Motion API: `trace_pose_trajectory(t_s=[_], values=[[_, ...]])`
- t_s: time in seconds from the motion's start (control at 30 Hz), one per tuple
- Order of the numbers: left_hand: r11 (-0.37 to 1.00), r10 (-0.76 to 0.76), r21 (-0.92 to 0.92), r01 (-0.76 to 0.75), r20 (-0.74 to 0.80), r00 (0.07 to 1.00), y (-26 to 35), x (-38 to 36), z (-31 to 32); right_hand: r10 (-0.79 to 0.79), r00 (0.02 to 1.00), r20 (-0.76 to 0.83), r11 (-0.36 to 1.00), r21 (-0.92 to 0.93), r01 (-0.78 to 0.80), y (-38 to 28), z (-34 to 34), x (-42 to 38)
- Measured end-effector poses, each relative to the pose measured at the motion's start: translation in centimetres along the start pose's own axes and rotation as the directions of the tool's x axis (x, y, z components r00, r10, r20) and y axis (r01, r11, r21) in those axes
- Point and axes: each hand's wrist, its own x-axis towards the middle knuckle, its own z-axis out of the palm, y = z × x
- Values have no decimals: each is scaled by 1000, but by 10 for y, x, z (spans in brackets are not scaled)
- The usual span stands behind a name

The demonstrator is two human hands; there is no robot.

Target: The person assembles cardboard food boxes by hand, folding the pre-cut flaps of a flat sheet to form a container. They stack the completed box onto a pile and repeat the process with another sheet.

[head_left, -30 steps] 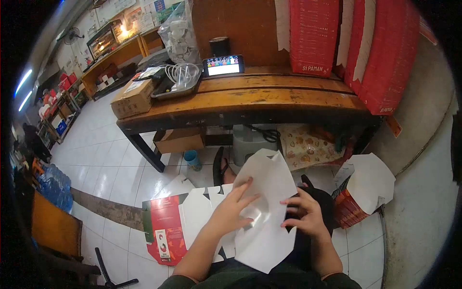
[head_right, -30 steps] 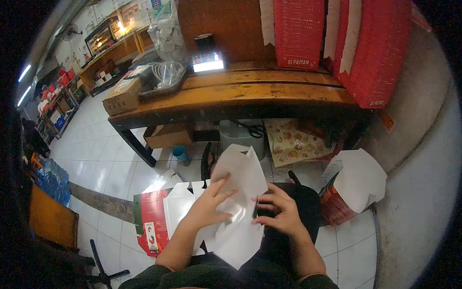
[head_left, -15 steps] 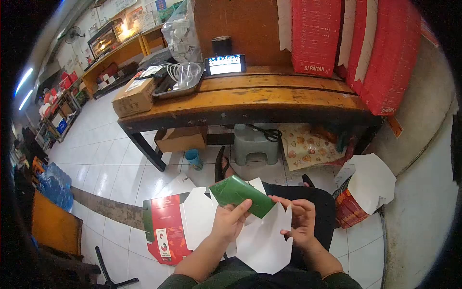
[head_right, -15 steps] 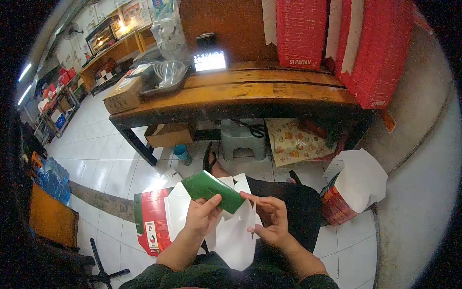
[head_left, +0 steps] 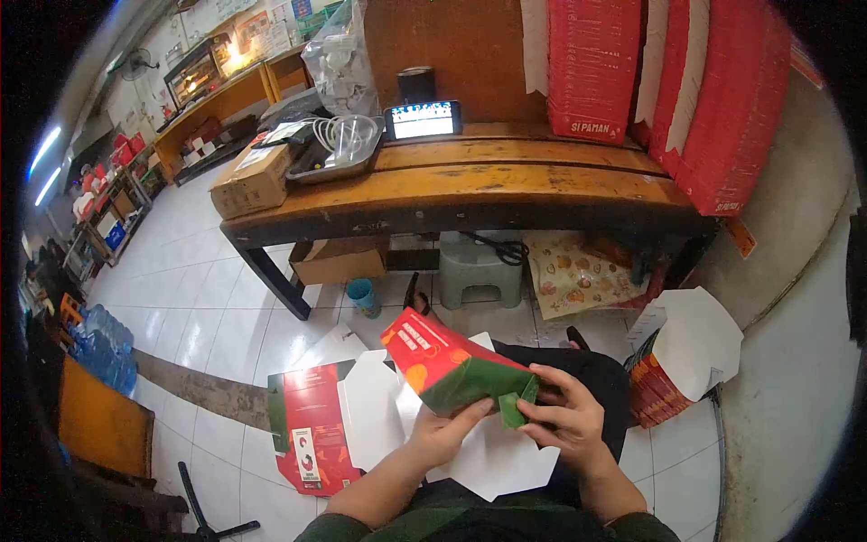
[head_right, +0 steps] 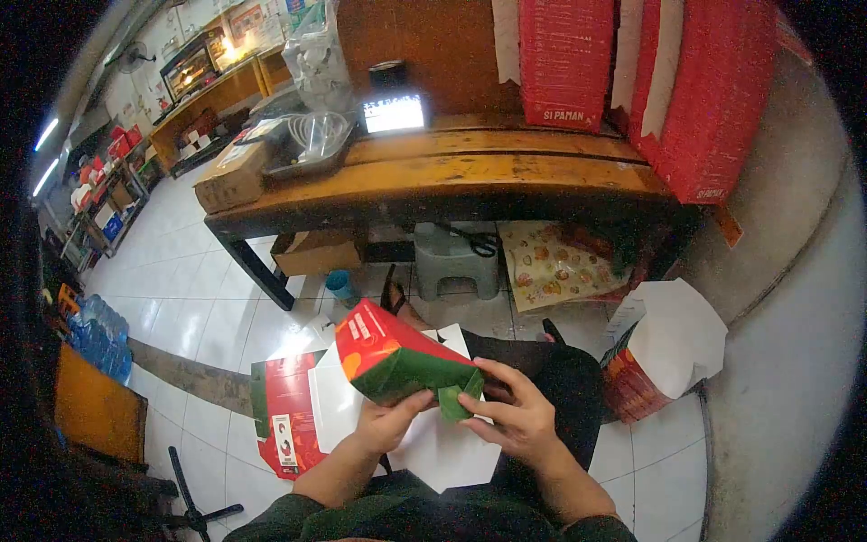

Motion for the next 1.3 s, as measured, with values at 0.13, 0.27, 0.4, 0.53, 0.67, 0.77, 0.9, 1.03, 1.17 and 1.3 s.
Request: trace_pose_trajectory(t_s=[0.13, 0.27, 0.4, 0.53, 0.67, 0.77, 0.9, 1.03, 1.17, 1.3], values=[[985, 103, 135, -108, 44, 994, -16, -3, 5, 72, 989, -126, 994, -68, -81, -4, 17, 1], [997, 81, -2, -81, -13, 997, -12, -3, 11, 92, 987, -135, 990, -94, -105, -2, 25, 3], [978, 60, 202, -45, -72, 996, -11, 1, 9, 100, 994, -43, 982, -159, -106, 1, 22, 3], [461, -61, 879, -118, 164, 985, 13, 13, -6, 130, 973, -193, 974, -158, -162, 10, 24, 4], [302, -123, 939, -166, 211, 970, -11, 9, -23, 142, 989, 46, 890, -442, -107, 18, 8, 10], [400, -146, 916, 1, 62, 987, -10, 9, -16, 232, 967, -105, 972, 68, -226, 53, 8, -6], [498, -219, 853, 154, -48, 975, 2, 12, -10, 175, 983, -51, 982, 84, -171, 41, 6, -1], [424, -236, 902, 85, 20, 972, -9, 10, -12, 178, 983, 40, 924, -349, -154, 39, 15, 0], [389, -210, 920, 55, 30, 977, -8, 9, -16, 245, 967, -72, 933, -256, -255, 40, 20, -4], [321, -256, 943, 88, -2, 967, -2, 11, -11, 336, 923, 186, 941, -104, -321, 46, 8, -3]])
